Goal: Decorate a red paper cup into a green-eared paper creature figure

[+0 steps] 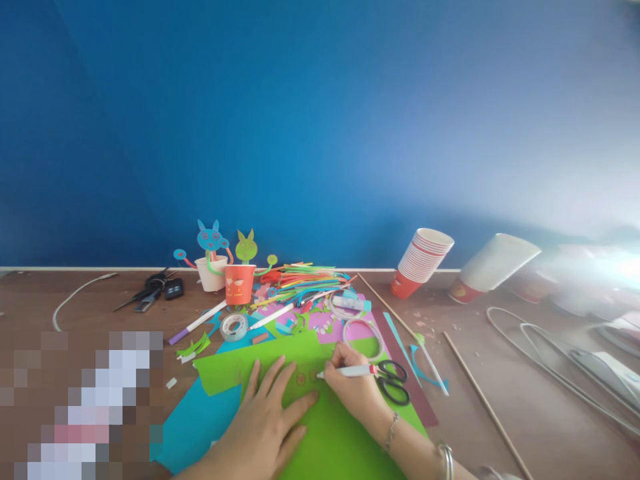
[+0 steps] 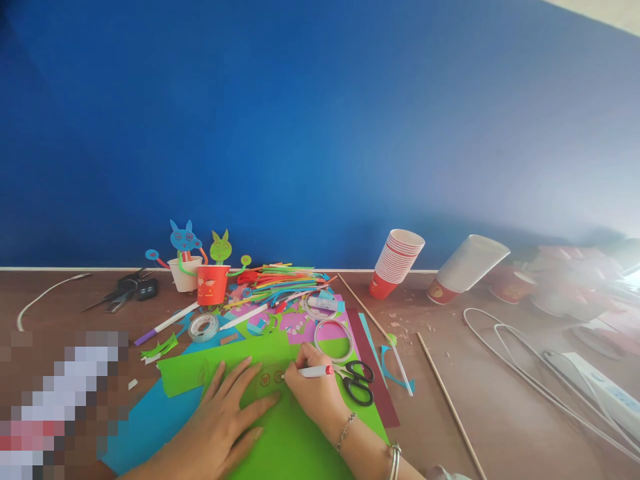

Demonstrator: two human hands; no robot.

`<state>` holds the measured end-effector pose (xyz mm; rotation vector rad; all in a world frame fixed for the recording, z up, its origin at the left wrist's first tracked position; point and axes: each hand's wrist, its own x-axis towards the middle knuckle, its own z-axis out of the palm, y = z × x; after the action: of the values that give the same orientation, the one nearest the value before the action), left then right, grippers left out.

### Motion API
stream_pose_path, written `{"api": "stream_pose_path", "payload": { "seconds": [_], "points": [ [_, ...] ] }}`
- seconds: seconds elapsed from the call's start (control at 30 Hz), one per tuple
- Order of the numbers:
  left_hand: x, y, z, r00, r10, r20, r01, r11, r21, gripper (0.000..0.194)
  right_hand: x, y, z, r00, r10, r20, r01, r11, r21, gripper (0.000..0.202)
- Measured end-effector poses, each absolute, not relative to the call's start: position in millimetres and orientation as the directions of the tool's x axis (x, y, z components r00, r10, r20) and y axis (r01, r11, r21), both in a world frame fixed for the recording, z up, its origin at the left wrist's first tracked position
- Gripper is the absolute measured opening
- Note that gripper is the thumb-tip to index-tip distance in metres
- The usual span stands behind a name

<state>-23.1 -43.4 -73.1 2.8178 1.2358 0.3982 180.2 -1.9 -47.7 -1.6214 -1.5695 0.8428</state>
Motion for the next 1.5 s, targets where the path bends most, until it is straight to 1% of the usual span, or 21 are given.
{"api": "stream_pose_path", "payload": {
  "seconds": [0.27,0.5,0.7,0.9,1.1,1.5],
  "points": [
    [-23.2,-44.6,-73.5,0.645,0.727,0.236,0.714,-0.683,0.153,0.047,181.3,-2.4,-49.3,0.022,1.0,0.004,0.536,-0.008,-0.844,0.018],
    [-23.5,-44.0,-72.1,0.644,0.727,0.239,0.715,-0.683,0.149,0.046,179.8,-2.2,-48.5,0.076,0.997,-0.015,0.446,-0.047,-0.894,0.017],
    [-23.4,-44.3,-73.2,0.643,0.725,0.247,0.713,-0.684,0.151,0.046,179.4,-2.3,-47.7,0.074,0.997,0.018,0.498,-0.021,-0.867,0.019],
    [-22.5,-44.1,-73.6,0.642,0.73,0.234,0.718,-0.68,0.15,0.048,180.1,-2.1,-47.8,0.054,0.998,-0.014,0.493,-0.039,-0.869,0.018],
    [-23.6,-44.5,-73.3,0.64,0.731,0.237,0.716,-0.679,0.161,0.045,179.7,-1.9,-48.2,0.068,0.997,0.031,0.507,-0.008,-0.862,0.02],
    [-23.6,-42.1,-80.9,0.651,0.724,0.23,0.712,-0.687,0.146,0.049,179.7,-1.2,-45.9,0.048,0.998,-0.034,0.501,-0.053,-0.864,0.018]
  ]
}}
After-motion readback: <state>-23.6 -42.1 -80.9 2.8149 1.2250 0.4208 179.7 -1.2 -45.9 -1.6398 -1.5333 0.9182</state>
